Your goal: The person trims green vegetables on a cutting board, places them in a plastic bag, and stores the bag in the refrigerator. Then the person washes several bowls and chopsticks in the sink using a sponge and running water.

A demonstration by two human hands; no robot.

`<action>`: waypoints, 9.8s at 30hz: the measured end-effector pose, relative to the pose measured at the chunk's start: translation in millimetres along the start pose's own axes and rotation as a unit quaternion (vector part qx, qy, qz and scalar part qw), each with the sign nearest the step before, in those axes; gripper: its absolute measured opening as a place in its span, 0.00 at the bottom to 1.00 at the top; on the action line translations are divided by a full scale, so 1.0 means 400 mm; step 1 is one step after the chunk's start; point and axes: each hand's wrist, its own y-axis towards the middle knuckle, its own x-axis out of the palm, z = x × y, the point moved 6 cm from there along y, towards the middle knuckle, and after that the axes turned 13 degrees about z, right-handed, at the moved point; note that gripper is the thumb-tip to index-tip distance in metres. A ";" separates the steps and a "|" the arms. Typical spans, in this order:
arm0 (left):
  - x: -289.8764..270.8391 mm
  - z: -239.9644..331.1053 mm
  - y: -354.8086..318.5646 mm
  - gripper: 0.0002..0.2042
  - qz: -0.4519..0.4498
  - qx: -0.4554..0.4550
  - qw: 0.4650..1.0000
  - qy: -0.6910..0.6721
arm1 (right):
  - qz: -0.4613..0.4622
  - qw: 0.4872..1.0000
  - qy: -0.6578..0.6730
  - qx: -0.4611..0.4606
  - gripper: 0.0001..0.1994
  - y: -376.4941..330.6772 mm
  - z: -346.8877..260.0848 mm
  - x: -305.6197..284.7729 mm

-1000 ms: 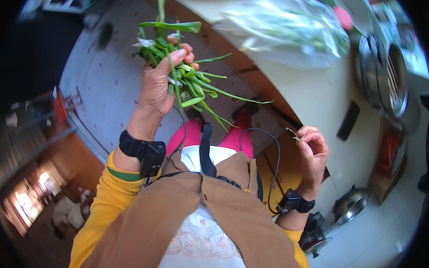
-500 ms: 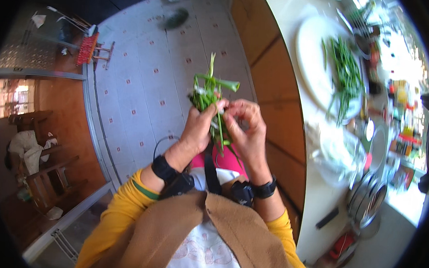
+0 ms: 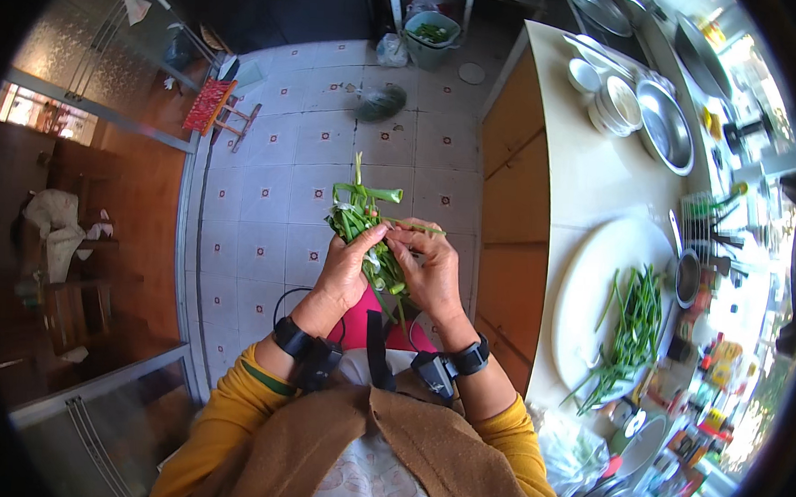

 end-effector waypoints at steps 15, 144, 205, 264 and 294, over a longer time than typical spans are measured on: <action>0.341 0.323 0.647 0.09 -0.060 -0.038 0.987 -0.146 | -0.037 0.951 0.107 0.289 0.14 0.509 0.340 0.141; 0.562 -0.515 -0.115 0.31 -0.622 -0.093 0.469 0.620 | 0.880 0.365 -0.218 0.213 0.13 -1.067 -0.078 -0.861; -0.710 1.600 1.445 0.26 0.054 0.154 0.936 -0.314 | -0.323 0.853 -0.246 -0.327 0.27 1.738 0.080 2.070; -0.266 1.808 2.081 0.25 -0.155 -0.276 0.948 0.013 | 0.447 0.842 0.189 0.238 0.25 1.529 0.353 1.080; 0.225 1.818 2.965 0.39 -0.202 -0.181 0.912 0.307 | 0.225 0.845 0.190 0.447 0.30 2.139 0.612 2.177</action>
